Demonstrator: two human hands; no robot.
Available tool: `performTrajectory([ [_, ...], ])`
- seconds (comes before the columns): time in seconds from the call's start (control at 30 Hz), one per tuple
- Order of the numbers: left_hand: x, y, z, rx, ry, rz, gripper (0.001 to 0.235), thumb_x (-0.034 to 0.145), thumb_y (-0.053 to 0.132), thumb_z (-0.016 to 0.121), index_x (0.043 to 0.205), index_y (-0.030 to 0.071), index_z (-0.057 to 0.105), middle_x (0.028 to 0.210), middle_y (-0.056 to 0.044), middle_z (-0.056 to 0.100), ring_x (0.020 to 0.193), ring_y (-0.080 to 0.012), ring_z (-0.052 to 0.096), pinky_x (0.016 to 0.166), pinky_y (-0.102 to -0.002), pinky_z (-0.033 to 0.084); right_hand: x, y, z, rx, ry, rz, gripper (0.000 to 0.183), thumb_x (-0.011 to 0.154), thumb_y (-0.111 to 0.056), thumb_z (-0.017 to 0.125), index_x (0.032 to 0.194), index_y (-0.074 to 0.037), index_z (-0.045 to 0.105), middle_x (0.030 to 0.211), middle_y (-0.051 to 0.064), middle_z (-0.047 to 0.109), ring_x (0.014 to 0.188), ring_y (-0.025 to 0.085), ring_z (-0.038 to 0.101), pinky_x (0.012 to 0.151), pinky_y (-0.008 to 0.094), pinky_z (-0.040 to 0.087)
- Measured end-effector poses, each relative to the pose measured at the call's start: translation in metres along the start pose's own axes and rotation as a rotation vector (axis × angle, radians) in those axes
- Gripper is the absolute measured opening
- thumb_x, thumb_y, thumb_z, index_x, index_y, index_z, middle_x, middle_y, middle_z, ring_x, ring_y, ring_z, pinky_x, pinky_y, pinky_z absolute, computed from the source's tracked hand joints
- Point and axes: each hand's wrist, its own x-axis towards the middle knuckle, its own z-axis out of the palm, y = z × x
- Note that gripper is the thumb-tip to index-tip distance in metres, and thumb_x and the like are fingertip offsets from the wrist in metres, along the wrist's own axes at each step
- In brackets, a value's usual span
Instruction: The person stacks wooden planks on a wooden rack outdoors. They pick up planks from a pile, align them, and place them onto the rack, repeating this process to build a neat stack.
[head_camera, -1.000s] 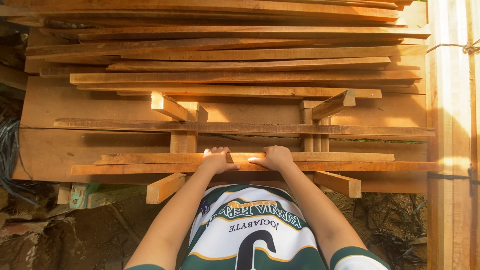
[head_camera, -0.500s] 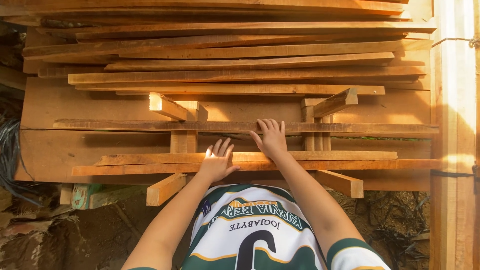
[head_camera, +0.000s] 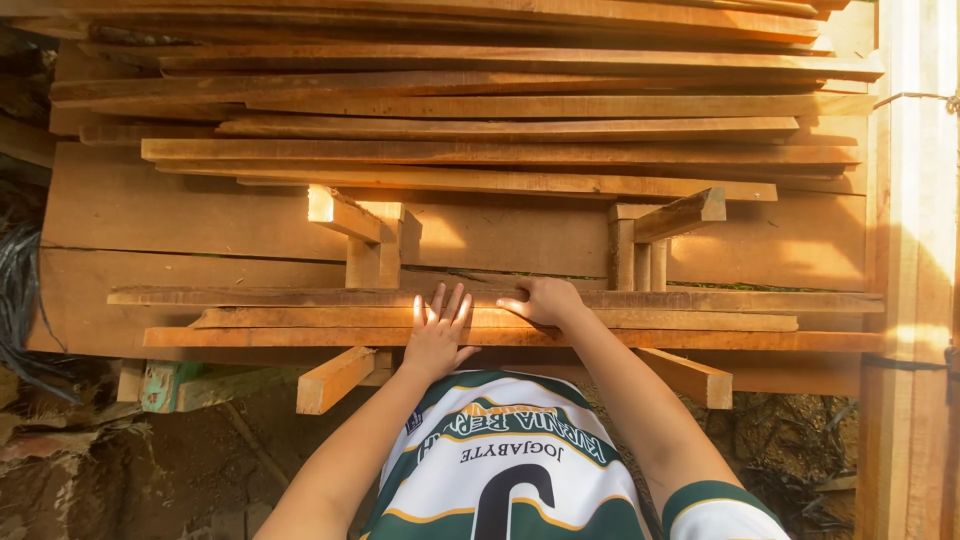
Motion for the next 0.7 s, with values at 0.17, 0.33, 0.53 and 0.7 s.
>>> performTrajectory([
  [0.17, 0.009, -0.002, -0.006, 0.064, -0.047, -0.015, 0.104, 0.084, 0.066, 0.064, 0.164, 0.019, 0.017, 0.172, -0.006, 0.011, 0.156, -0.0347, 0.01, 0.122, -0.065, 0.011, 0.003, -0.009, -0.011, -0.103, 0.025, 0.037, 0.08, 0.077, -0.084, 0.045, 0.116, -0.021, 0.076, 0.114, 0.01, 0.076, 0.113, 0.034, 0.071, 0.097, 0.047, 0.056],
  [0.33, 0.009, 0.001, -0.01, 0.104, -0.097, -0.044, 0.108, 0.082, 0.063, 0.07, 0.165, 0.022, 0.015, 0.172, -0.006, 0.011, 0.156, -0.0344, 0.012, 0.121, -0.065, 0.012, -0.03, -0.033, -0.025, -0.087, 0.05, 0.031, 0.086, 0.078, -0.083, 0.042, 0.115, -0.013, 0.076, 0.114, 0.017, 0.076, 0.114, 0.039, 0.07, 0.097, 0.047, 0.056],
  [0.53, 0.007, 0.003, -0.018, 0.055, -0.112, -0.04, 0.108, 0.082, 0.063, 0.069, 0.165, 0.021, 0.014, 0.173, -0.007, 0.008, 0.156, -0.0358, 0.011, 0.121, -0.066, 0.011, -0.005, -0.013, 0.012, -0.171, 0.242, 0.096, 0.06, 0.075, -0.07, 0.05, 0.108, -0.028, 0.076, 0.095, 0.006, 0.078, 0.098, 0.033, 0.075, 0.085, 0.045, 0.059],
  [0.7, 0.008, 0.001, -0.031, 0.01, -0.122, -0.029, 0.108, 0.083, 0.069, 0.065, 0.165, 0.019, 0.017, 0.173, -0.007, 0.009, 0.156, -0.037, 0.01, 0.122, -0.066, 0.01, -0.026, -0.029, -0.028, -0.08, 0.097, 0.044, 0.081, 0.076, -0.083, 0.043, 0.099, -0.014, 0.079, 0.102, 0.016, 0.078, 0.107, 0.037, 0.073, 0.092, 0.045, 0.057],
])
